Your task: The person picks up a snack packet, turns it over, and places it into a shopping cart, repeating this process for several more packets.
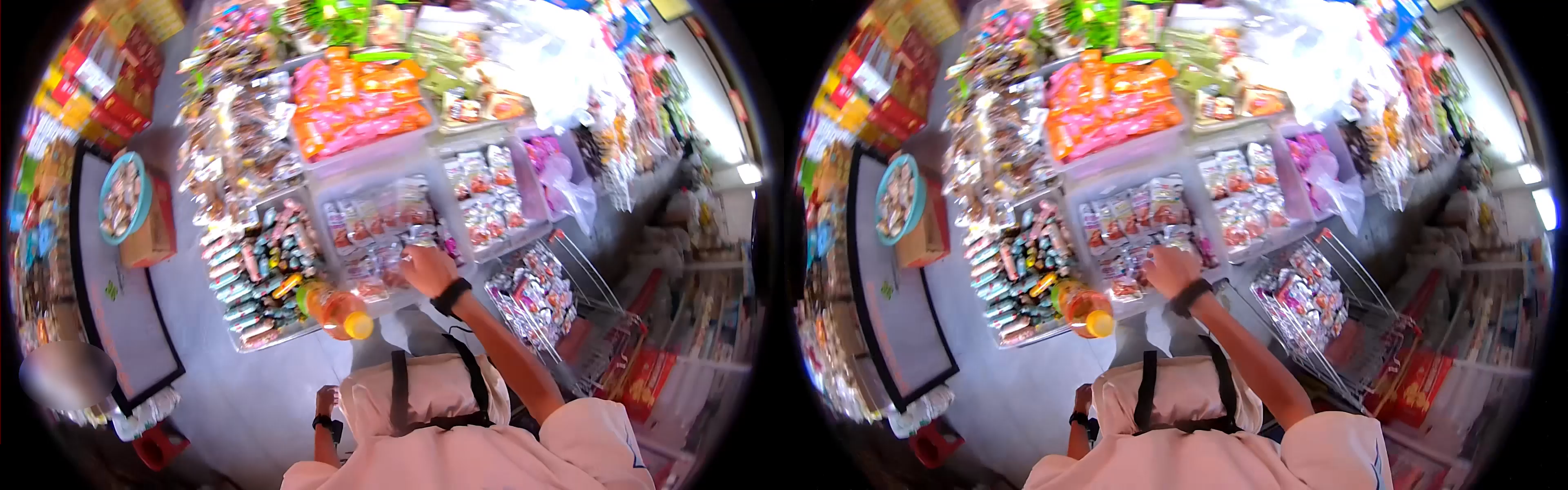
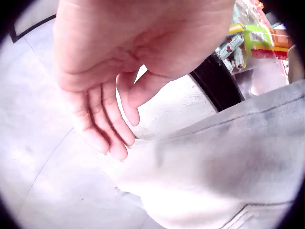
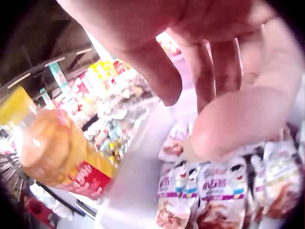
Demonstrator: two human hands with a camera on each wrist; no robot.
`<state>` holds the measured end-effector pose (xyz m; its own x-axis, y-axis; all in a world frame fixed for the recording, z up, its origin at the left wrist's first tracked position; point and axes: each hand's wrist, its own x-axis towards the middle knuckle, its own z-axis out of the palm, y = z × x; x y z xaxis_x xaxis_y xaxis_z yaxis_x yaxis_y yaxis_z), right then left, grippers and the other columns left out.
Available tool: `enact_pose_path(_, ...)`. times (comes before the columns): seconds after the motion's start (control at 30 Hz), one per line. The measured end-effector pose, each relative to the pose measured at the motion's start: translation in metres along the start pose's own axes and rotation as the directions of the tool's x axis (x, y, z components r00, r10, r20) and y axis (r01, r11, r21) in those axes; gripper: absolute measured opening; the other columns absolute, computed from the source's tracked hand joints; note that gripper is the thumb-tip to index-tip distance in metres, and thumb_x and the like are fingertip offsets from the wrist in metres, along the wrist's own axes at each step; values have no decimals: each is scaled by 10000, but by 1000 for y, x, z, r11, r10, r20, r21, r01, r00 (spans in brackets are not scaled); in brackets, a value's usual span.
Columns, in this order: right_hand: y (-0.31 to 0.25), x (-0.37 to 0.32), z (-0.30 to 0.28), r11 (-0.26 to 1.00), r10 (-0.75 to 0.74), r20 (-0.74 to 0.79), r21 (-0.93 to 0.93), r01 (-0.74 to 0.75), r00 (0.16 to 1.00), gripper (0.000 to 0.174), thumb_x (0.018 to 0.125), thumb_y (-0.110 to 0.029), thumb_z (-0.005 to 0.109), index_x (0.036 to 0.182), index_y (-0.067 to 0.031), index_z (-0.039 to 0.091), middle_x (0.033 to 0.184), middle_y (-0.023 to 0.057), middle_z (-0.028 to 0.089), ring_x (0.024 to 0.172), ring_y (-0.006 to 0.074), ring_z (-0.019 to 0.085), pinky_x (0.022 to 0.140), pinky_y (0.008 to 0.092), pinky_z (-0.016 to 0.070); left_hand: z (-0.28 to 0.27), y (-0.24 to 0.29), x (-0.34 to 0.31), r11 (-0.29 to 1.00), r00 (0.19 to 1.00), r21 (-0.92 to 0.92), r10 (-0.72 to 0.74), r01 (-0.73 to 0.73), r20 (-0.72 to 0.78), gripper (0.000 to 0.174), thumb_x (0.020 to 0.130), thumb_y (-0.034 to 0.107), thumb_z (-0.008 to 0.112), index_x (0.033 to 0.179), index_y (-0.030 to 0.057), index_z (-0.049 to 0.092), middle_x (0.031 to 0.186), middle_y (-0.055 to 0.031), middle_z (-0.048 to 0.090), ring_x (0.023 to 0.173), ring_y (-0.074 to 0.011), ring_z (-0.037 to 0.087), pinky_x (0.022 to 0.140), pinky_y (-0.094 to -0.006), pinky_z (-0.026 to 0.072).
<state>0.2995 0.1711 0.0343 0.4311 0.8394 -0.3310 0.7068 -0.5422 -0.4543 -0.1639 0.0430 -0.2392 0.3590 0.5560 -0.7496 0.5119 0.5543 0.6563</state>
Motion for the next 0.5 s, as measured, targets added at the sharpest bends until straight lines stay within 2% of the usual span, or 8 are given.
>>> enact_pose_path(0.07,13,-45,-41,996,-6,-184,89,23,983,161,796,-194,575,900,-83,627,750,141,646,722,315,630,633,414,479,-9,-17,22,787,901,442,401,-431,165,146,815,111,507,844,19,615,722,-72,617,620,-185,594,544,-300,498)
enact_pose_path(0.17,51,-113,-81,935,337,-104,156,-319,936,188,778,-241,567,878,-97,635,795,148,646,773,341,614,680,444,475,-12,-11,51,520,823,639,395,-567,409,139,753,112,495,651,37,551,703,-91,602,698,-280,588,645,-385,500)
enact_pose_path(0.23,106,-151,-74,875,462,-118,220,-430,879,186,778,-244,567,870,-99,639,796,144,649,776,337,617,687,442,478,-17,-26,86,820,952,490,212,-297,221,141,744,117,496,683,29,587,726,-103,613,724,-288,591,674,-391,500)
enact_pose_path(0.3,179,-196,-51,841,539,-152,148,-520,829,188,778,-253,561,849,-102,646,793,136,652,767,331,624,684,437,485,-7,16,98,456,778,639,461,-620,426,147,787,116,503,772,32,623,706,-84,614,635,-245,599,582,-355,508)
enact_pose_path(0.4,277,-257,-11,764,616,-139,-133,-631,775,197,773,-266,544,816,-110,657,789,125,653,720,323,628,654,428,498,0,39,126,764,827,395,310,-511,470,165,838,123,501,924,32,608,718,-87,614,544,-182,591,473,-280,496)
enact_pose_path(0.43,314,-272,-3,760,626,-136,-113,-639,768,197,773,-266,544,816,-110,657,789,125,653,720,323,628,654,428,498,16,70,114,912,947,374,44,-169,320,175,844,122,486,953,25,583,732,-115,619,557,-200,603,499,-297,512)
enact_pose_path(0.47,356,-287,5,748,641,149,95,-656,753,190,751,-260,548,792,-108,656,778,120,650,705,319,627,637,433,497,38,122,91,947,965,262,-226,186,135,188,851,121,472,982,19,558,746,-144,625,570,-219,615,524,-315,527)
enact_pose_path(0.5,403,-298,16,741,588,263,203,-640,765,194,761,-264,567,803,-94,650,789,93,654,683,276,627,605,403,507,46,132,88,942,965,279,-228,186,128,188,851,121,472,982,19,558,746,-144,625,570,-219,615,524,-315,527)
